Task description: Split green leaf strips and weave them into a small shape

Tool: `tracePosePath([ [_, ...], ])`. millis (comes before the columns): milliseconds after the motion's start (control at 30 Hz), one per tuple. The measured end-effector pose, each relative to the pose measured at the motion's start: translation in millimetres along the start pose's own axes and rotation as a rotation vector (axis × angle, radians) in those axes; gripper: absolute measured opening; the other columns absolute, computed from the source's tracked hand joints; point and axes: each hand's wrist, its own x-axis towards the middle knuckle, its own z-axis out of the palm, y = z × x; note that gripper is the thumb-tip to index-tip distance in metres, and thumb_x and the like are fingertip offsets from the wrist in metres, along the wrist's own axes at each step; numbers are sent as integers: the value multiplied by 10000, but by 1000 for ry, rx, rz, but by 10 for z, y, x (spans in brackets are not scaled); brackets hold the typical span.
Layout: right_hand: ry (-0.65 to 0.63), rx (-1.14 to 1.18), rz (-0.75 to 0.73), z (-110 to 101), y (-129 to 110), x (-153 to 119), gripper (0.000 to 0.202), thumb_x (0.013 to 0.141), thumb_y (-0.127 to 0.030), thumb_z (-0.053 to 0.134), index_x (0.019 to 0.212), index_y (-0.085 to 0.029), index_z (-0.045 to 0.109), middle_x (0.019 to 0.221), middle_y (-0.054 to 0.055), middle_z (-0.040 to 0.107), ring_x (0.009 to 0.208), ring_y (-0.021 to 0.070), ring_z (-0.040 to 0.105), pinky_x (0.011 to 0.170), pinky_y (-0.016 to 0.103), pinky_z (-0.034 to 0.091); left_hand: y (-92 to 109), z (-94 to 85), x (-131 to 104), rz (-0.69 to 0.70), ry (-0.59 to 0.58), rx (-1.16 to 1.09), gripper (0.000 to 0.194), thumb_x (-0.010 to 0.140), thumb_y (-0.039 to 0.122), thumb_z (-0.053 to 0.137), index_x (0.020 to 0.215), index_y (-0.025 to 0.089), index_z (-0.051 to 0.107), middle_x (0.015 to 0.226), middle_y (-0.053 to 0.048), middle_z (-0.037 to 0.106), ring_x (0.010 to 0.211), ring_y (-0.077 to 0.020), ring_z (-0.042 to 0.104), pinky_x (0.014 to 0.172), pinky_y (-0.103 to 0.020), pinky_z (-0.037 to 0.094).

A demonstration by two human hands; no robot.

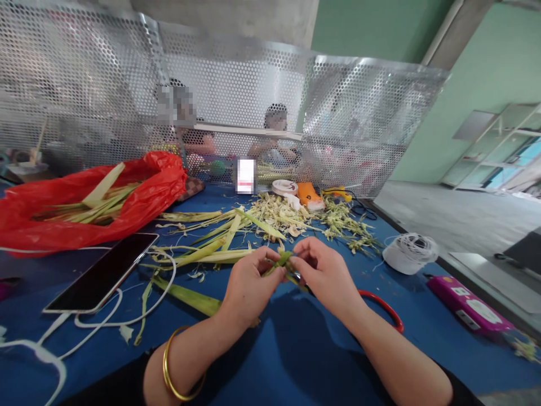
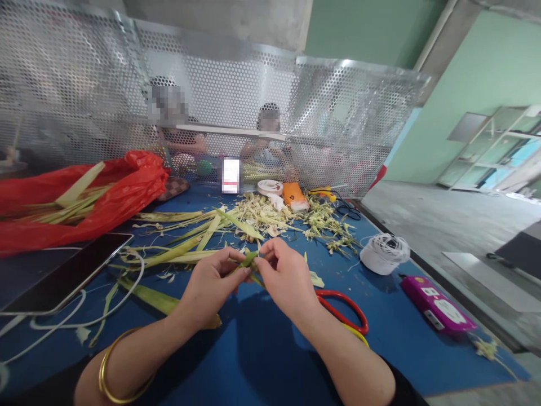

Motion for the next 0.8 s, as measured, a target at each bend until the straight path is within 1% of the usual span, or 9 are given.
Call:
tracePosePath([
  [67, 7, -5, -18, -56, 14, 21, 155, 834, -297, 506, 937, -220, 592, 673, -8, 630, 523, 139, 523, 521, 255, 386, 23, -9, 11, -17, -22, -19, 129, 708, 288, 631, 799, 198, 615, 591, 20, 668, 460, -111, 512, 482, -211, 364],
  [100, 23, -42, -41, -87, 19, 37, 176, 850, -322, 494, 924, -218, 616, 700, 6, 638, 560, 146, 537, 546, 262, 394, 34, -14, 11, -20, -36, -17, 119, 705, 273, 627, 798, 199, 616, 590, 22, 669, 454, -107, 505, 478, -209, 362],
  [167, 44, -144, -96, -139, 25, 71, 259, 858, -390, 496, 776, -205, 658, 716, 28, 623, 639, 162, 547, 594, 273, 395, 50, -22, 1, -15, -67, 3, 109, 699, 244, 619, 800, 204, 622, 588, 25, 671, 459, -106, 508, 479, -206, 366],
  [233, -19, -179, -109, -166, 28, 101, 344, 834, -448, 528, 637, -189, 639, 676, 27, 587, 651, 162, 527, 608, 275, 384, 62, -27, -15, -9, -102, 32, 111, 694, 220, 609, 803, 207, 625, 583, 28, 670, 473, -110, 525, 490, -204, 377],
  [367, -254, 53, 73, -163, 31, 128, 277, 764, -411, 597, 630, -171, 621, 580, -19, 537, 564, 119, 462, 551, 245, 348, 88, -28, -40, -22, -185, 71, 78, 678, 183, 586, 742, 203, 626, 580, 25, 670, 511, -122, 567, 502, -200, 384],
  [500, -332, 203, 172, -149, 20, 131, 198, 693, -350, 640, 663, -155, 624, 560, -35, 514, 535, 96, 413, 533, 231, 315, 103, -15, -50, -26, -214, 107, 92, 656, 184, 599, 723, 198, 660, 602, 9, 685, 541, -136, 589, 500, -202, 390],
  [567, -310, 242, 156, -135, 10, 136, 201, 689, -345, 639, 637, -155, 603, 556, -39, 493, 536, 93, 395, 539, 233, 309, 101, -11, -50, -61, -284, 89, 107, 660, 196, 598, 725, 193, 683, 591, 3, 683, 506, -130, 568, 484, -205, 393],
  [700, -196, 396, 75, -94, -2, 148, 198, 701, -324, 648, 629, -158, 569, 575, -46, 478, 548, 85, 389, 552, 230, 315, 108, -47, -32, -163, -512, 37, 144, 691, 250, 598, 650, 162, 703, 621, -35, 695, 440, -105, 507, 476, -217, 409],
  [800, -192, 481, 55, -94, -10, 153, 194, 749, -332, 631, 680, -158, 579, 569, -53, 487, 507, 73, 377, 517, 220, 303, 136, -99, -16, -201, -558, -19, 130, 705, 268, 617, 681, 164, 691, 636, -29, 690, 426, -85, 490, 475, -207, 389],
])
